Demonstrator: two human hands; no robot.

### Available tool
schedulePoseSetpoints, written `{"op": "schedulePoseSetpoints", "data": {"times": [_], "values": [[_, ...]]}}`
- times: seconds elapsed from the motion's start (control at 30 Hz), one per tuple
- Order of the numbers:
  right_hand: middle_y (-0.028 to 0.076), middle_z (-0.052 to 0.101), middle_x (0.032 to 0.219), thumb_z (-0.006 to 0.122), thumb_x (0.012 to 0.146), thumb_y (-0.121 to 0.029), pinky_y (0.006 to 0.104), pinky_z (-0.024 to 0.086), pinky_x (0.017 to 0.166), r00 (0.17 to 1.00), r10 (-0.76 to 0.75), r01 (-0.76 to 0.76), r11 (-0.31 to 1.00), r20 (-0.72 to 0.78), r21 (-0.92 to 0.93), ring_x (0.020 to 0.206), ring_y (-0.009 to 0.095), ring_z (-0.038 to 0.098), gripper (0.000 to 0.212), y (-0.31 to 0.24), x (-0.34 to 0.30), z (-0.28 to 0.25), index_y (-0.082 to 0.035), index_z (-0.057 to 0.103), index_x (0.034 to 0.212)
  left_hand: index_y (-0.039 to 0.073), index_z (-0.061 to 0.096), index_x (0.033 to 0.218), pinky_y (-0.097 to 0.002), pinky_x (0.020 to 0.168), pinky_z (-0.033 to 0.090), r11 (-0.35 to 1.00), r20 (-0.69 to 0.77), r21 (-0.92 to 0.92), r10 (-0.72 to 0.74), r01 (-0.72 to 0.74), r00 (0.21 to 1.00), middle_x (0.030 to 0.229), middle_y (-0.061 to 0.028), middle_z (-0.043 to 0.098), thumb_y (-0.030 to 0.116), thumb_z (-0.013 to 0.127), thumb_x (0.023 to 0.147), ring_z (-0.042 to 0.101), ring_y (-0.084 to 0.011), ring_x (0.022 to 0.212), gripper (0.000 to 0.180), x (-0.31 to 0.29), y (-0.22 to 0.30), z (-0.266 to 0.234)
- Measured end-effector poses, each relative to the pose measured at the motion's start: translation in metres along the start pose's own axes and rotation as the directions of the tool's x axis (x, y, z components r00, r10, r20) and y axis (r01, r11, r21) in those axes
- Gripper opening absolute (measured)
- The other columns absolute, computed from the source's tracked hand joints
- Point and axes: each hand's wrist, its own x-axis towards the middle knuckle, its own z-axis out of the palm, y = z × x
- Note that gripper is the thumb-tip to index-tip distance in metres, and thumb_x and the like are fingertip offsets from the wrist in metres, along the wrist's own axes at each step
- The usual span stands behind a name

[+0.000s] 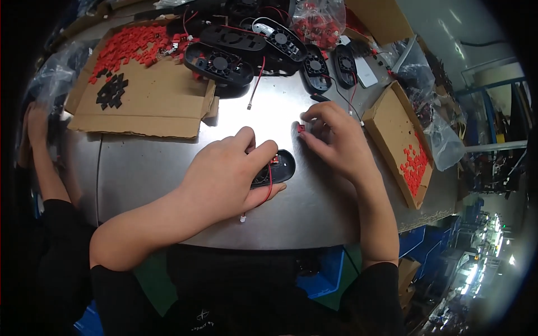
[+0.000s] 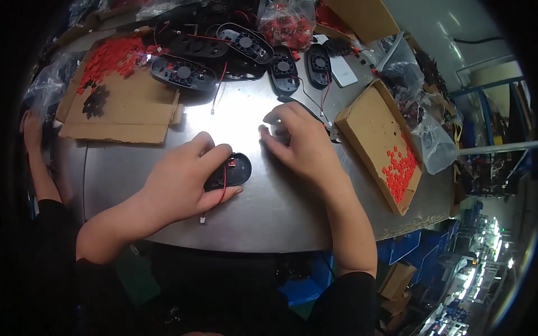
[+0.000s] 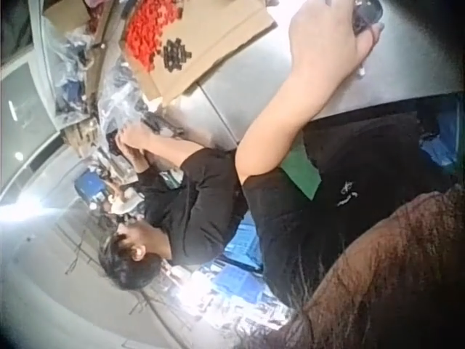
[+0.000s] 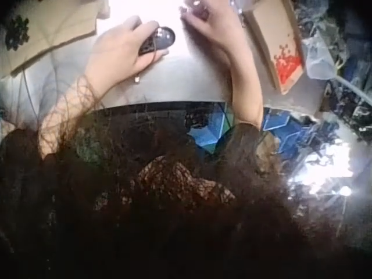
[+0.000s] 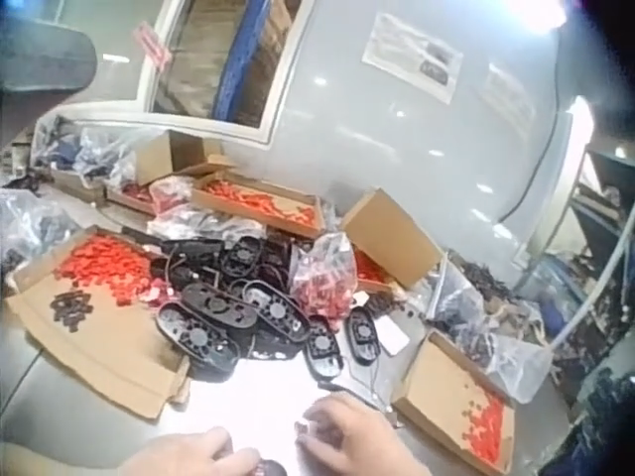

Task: Assembling an electronic component by manipulating wires and plastic parts using pliers.

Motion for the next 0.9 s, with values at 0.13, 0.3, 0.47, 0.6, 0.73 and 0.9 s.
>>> {"op": "schedulePoseSetpoints", "data": {"times": [0.13, 0.3, 0.47, 0.6, 0.73, 0.9], "values": [[0.01, 0.069, 0.106, 0.077, 0.088, -0.005, 0.0326, 0.056, 0.076, 0.997, -0.064, 0.065, 0.998, 0.043, -0.017, 0.091, 0.02, 0.071, 0.016, 0.011, -0.001, 0.002, -0.003, 0.07, 0.102, 0.011, 0.059, 0.112, -0.0411, 0.069, 0.054, 0.999, -0.019, 0.021, 0.028, -0.028, 0.999, 0.096, -0.0126, 0.056, 0.041, 0.08, 0.083, 0.065, -0.0297, 0.081, 0.046, 0.0, 0.0, 0.003], [0.008, 0.071, 0.105, 0.077, 0.087, -0.003, 0.0327, 0.056, 0.077, 0.989, -0.141, 0.144, 0.982, 0.036, -0.121, 0.091, 0.02, 0.072, 0.012, 0.011, 0.0, 0.0, -0.002, 0.072, 0.098, 0.011, 0.059, 0.113, -0.0416, 0.068, 0.054, 1.0, -0.005, 0.011, 0.029, -0.029, 1.0, 0.096, -0.0129, 0.056, 0.042, 0.08, 0.083, 0.066, -0.0297, 0.08, 0.048, 0.001, -0.001, 0.004], [0.009, 0.072, 0.101, 0.077, 0.085, 0.0, 0.0308, 0.056, 0.074, 0.977, -0.206, 0.198, 0.972, 0.058, 0.128, 0.09, 0.016, 0.071, 0.012, -0.025, -0.009, -0.011, -0.002, 0.073, 0.096, 0.011, 0.059, 0.114, -0.0421, 0.068, 0.055, 0.999, -0.018, 0.012, 0.03, -0.03, 0.999, 0.096, -0.0135, 0.056, 0.041, 0.08, 0.083, 0.067, -0.0308, 0.08, 0.048, -0.002, -0.005, 0.004], [0.009, 0.071, 0.102, 0.082, 0.077, 0.004, 0.0332, 0.058, 0.074, 0.923, -0.382, 0.383, 0.923, 0.034, -0.035, 0.088, 0.024, 0.071, 0.021, -0.044, -0.018, 0.006, -0.004, 0.073, 0.095, 0.01, 0.059, 0.114, -0.0422, 0.069, 0.055, 1.0, -0.026, 0.012, 0.024, -0.024, 0.999, 0.096, -0.0137, 0.057, 0.04, 0.08, 0.083, 0.067, -0.0314, 0.079, 0.048, -0.003, -0.005, 0.005], [0.009, 0.07, 0.102, 0.082, 0.075, 0.004, 0.0332, 0.058, 0.074, 0.912, -0.409, 0.411, 0.908, 0.042, -0.079, 0.088, 0.026, 0.071, 0.024, -0.04, -0.017, 0.016, -0.004, 0.072, 0.095, 0.01, 0.058, 0.114, -0.0422, 0.069, 0.055, 1.0, -0.031, -0.003, 0.024, -0.024, 0.999, 0.095, -0.0137, 0.057, 0.039, 0.081, 0.082, 0.067, -0.0315, 0.078, 0.049, -0.002, -0.007, 0.007], [0.01, 0.069, 0.1, 0.082, 0.072, 0.004, 0.0346, 0.058, 0.074, 0.879, -0.476, 0.47, 0.868, -0.001, -0.16, 0.088, 0.027, 0.07, 0.026, -0.046, -0.018, 0.017, -0.002, 0.07, 0.094, 0.01, 0.058, 0.114, -0.0418, 0.068, 0.056, 1.0, -0.043, 0.001, 0.006, -0.006, 0.999, 0.095, -0.0138, 0.057, 0.038, 0.082, 0.082, 0.067, -0.0312, 0.078, 0.049, -0.004, -0.005, 0.006]]}}
